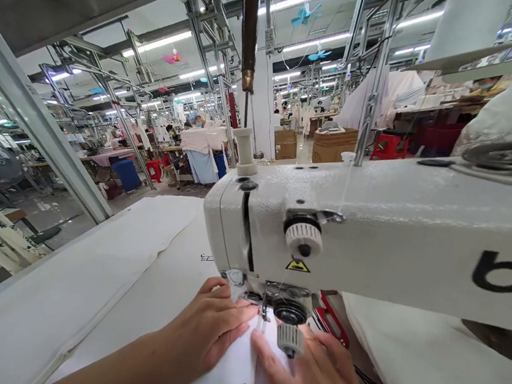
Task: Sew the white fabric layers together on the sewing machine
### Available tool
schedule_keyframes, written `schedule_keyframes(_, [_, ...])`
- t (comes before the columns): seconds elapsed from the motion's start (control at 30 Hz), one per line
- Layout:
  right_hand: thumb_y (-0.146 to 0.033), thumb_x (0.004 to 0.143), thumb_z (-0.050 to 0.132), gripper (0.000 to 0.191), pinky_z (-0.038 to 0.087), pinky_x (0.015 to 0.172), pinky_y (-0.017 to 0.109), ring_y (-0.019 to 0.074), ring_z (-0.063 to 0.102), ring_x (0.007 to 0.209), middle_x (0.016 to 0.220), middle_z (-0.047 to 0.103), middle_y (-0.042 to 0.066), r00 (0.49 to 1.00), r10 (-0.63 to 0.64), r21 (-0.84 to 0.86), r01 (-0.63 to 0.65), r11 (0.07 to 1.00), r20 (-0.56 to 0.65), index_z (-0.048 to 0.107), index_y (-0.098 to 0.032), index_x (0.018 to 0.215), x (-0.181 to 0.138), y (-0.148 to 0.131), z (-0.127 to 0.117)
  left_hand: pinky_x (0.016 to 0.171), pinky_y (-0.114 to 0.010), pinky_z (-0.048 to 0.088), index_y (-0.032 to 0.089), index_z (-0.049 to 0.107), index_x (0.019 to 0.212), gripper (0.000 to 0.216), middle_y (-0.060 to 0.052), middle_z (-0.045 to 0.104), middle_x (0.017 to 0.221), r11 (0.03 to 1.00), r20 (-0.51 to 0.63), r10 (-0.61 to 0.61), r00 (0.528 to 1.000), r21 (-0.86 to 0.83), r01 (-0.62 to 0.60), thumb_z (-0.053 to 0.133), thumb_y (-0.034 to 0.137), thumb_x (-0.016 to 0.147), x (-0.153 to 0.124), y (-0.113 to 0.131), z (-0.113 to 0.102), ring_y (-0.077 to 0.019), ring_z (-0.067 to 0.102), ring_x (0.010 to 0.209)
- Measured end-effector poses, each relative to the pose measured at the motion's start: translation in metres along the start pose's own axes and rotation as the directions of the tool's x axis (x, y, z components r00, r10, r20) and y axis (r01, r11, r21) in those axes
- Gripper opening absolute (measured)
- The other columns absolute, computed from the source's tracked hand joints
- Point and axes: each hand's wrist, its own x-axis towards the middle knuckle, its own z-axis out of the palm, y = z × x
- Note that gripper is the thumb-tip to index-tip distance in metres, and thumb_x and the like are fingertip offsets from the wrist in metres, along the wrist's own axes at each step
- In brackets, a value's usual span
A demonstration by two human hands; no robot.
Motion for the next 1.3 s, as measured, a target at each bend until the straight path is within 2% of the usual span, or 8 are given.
schedule_keyframes(0.13, [-0.031,0.102,0.03,0.033,0.037,0.079,0.042,0.0216,0.067,0.079,0.104,0.067,0.013,0.999,0.009,0.026,-0.008,1.0,-0.043,0.06,-0.019,0.111,0.004,-0.001,-0.002,0.09,-0.033,0.034,0.019,0.06,0.101,0.015,0.0,0.071,0.09,0.999,0.055,-0.032,0.998,0.014,0.032,0.05,0.011,0.093,0.001,-0.001,0.0,-0.0175,0.063,0.09])
schedule_keyframes(0.37, [-0.031,0.102,0.035,0.032,0.038,0.082,0.04,0.0254,0.059,0.104,0.128,0.055,0.013,0.993,0.116,0.175,-0.12,0.977,0.033,0.058,-0.019,0.12,0.001,-0.009,-0.009,0.094,-0.04,0.036,0.016,0.057,0.108,0.019,-0.008,0.068,0.11,0.995,0.213,-0.089,0.973,0.061,0.078,0.041,0.017,0.097,0.004,-0.001,-0.004,-0.0242,0.053,0.115])
schedule_keyframes(0.47, [-0.035,0.103,0.034,0.032,0.037,0.082,0.042,0.0258,0.057,0.106,0.132,0.052,0.009,0.986,0.145,0.216,-0.16,0.963,0.083,0.058,-0.023,0.119,-0.001,-0.011,-0.009,0.099,-0.043,0.033,0.016,0.058,0.11,0.022,-0.009,0.063,0.123,0.992,0.286,-0.118,0.951,0.081,0.099,0.038,0.019,0.099,0.007,-0.001,-0.006,-0.0252,0.049,0.121])
schedule_keyframes(0.63, [-0.042,0.102,0.038,0.028,0.03,0.096,0.048,0.025,0.053,0.113,0.132,0.052,0.003,0.962,0.219,0.288,-0.259,0.922,0.162,0.058,-0.03,0.118,-0.007,-0.012,-0.004,0.102,-0.043,0.03,0.016,0.052,0.124,0.029,-0.006,0.056,0.135,0.991,0.302,-0.121,0.946,0.088,0.099,0.034,0.022,0.101,0.007,-0.003,-0.004,-0.0233,0.044,0.125])
schedule_keyframes(0.77, [-0.04,0.102,0.035,0.029,0.03,0.096,0.047,0.0239,0.052,0.113,0.131,0.051,0.002,0.961,0.204,0.295,-0.253,0.922,0.186,0.059,-0.03,0.116,-0.005,-0.012,-0.006,0.103,-0.044,0.028,0.016,0.051,0.125,0.029,-0.004,0.054,0.137,0.99,0.307,-0.131,0.943,0.088,0.109,0.035,0.021,0.101,0.005,-0.003,-0.003,-0.024,0.042,0.126])
schedule_keyframes(0.93, [-0.04,0.103,0.033,0.032,0.033,0.085,0.042,0.0236,0.054,0.108,0.129,0.053,0.004,0.968,0.145,0.251,-0.195,0.948,0.203,0.061,-0.029,0.113,0.002,-0.01,-0.012,0.101,-0.043,0.027,0.015,0.053,0.121,0.026,-0.007,0.058,0.13,0.991,0.278,-0.126,0.952,0.078,0.108,0.037,0.018,0.101,0.004,-0.002,-0.003,-0.0255,0.043,0.125])
schedule_keyframes(1.17, [-0.045,0.104,0.033,0.032,0.029,0.088,0.039,0.0203,0.059,0.097,0.12,0.06,0.004,0.926,0.284,0.365,-0.361,0.858,0.248,0.061,-0.03,0.112,0.007,-0.012,-0.02,0.097,-0.043,0.025,0.018,0.058,0.104,0.024,-0.003,0.066,0.099,0.993,0.227,-0.119,0.967,0.035,0.114,0.035,0.014,0.1,0.003,-0.003,-0.002,-0.0241,0.051,0.106])
schedule_keyframes(1.3, [-0.041,0.105,0.026,0.037,0.029,0.092,0.043,0.019,0.058,0.085,0.116,0.06,0.004,0.908,0.322,0.366,-0.405,0.838,0.266,0.061,-0.027,0.11,0.008,-0.015,-0.021,0.093,-0.042,0.027,0.018,0.057,0.105,0.025,-0.002,0.063,0.087,0.994,0.217,-0.106,0.97,0.043,0.099,0.032,0.015,0.099,0.005,-0.003,-0.002,-0.0225,0.052,0.093])
